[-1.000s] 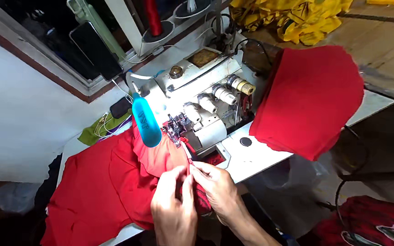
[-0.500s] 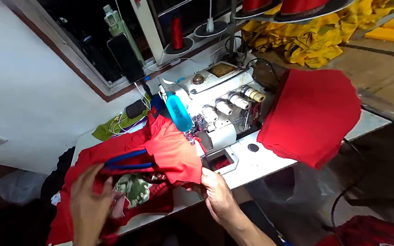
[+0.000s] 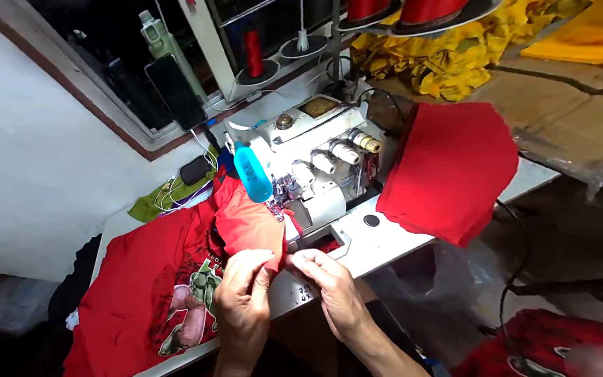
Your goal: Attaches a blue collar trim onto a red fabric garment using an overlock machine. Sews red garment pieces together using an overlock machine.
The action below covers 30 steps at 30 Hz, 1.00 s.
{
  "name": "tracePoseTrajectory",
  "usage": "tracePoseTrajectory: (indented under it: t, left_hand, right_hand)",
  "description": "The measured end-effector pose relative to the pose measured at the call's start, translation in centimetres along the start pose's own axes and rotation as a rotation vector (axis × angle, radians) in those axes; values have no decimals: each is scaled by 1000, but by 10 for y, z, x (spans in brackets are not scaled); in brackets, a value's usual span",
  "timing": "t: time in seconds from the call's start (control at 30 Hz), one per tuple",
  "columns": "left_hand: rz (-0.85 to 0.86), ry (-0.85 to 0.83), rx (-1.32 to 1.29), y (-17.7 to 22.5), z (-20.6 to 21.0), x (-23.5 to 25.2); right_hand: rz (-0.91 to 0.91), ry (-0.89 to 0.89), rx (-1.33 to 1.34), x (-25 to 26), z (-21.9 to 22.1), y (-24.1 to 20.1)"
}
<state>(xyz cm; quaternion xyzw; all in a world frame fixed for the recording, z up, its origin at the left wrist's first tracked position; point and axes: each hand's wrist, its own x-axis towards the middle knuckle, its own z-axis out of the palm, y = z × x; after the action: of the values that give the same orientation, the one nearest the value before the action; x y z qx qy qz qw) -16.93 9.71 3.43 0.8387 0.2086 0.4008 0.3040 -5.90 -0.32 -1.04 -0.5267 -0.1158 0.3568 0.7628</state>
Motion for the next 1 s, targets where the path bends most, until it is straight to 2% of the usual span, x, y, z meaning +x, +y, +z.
tracePoseTrajectory:
  t: [0.2, 0.33, 0.47, 0.57, 0.8, 1.0]
  left_hand:
    - [-176, -16, -171, 12, -6, 15]
    - [-236, 43, -139, 14, -2, 22]
    - [-31, 58, 137, 9, 6, 21]
    - [122, 27, 192, 11, 7, 19]
    - [267, -28, 231, 25, 11, 8]
    - [325, -43, 368, 17, 31, 18]
  right_hand:
    - [73, -165, 114, 8, 10, 3]
    - [42, -142, 91, 7, 3, 10]
    - [47, -158, 229, 6, 2, 2]
    - [62, -160, 240, 3, -2, 3]
    - [50, -103, 74, -5, -17, -9]
    - [-24, 42, -43, 9, -8, -17]
